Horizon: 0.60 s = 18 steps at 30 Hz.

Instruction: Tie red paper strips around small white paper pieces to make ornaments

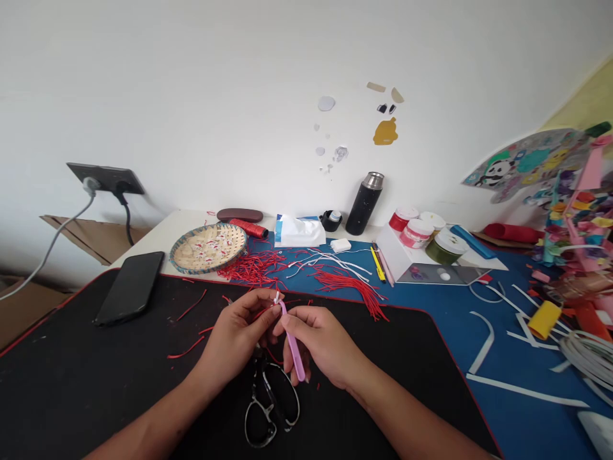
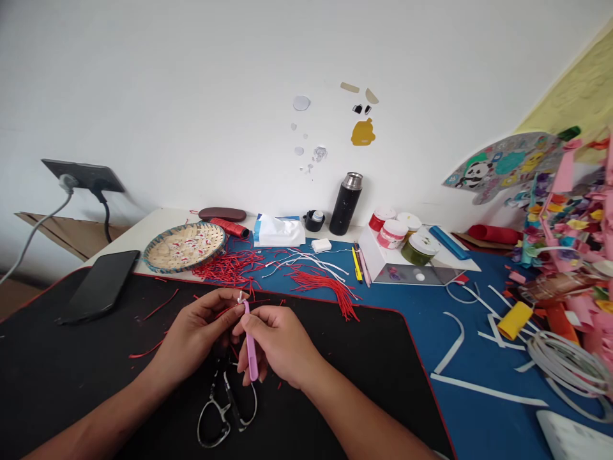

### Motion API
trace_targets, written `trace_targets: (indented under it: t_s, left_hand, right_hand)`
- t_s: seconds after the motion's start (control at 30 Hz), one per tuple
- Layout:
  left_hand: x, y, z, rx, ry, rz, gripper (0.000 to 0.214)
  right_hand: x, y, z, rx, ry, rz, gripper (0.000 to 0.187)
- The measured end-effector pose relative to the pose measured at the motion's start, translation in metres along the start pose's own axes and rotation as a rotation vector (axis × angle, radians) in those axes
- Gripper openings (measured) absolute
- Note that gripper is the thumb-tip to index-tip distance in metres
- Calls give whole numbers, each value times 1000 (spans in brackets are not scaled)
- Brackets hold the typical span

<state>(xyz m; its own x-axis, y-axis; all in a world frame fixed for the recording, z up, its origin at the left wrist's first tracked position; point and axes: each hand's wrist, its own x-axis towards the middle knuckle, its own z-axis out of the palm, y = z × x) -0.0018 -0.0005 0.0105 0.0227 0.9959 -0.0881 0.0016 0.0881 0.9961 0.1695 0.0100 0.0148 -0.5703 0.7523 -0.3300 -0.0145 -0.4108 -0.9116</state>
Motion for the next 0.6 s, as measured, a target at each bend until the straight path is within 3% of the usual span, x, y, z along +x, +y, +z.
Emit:
trace_targets:
  t_s: [0.23, 0.5, 0.6]
  left_hand:
    - [0, -1, -1, -8, -15, 35, 34]
    - [3, 0, -6, 33, -41, 6, 37]
    - [5, 0, -8, 14, -73, -43, 41]
  right_hand:
    - [-2, 1, -4, -255, 46, -110, 33]
    - [-10, -14, -12, -1009, 298, -377, 23]
    - [-11, -16, -16, -1185, 326, -430, 21]
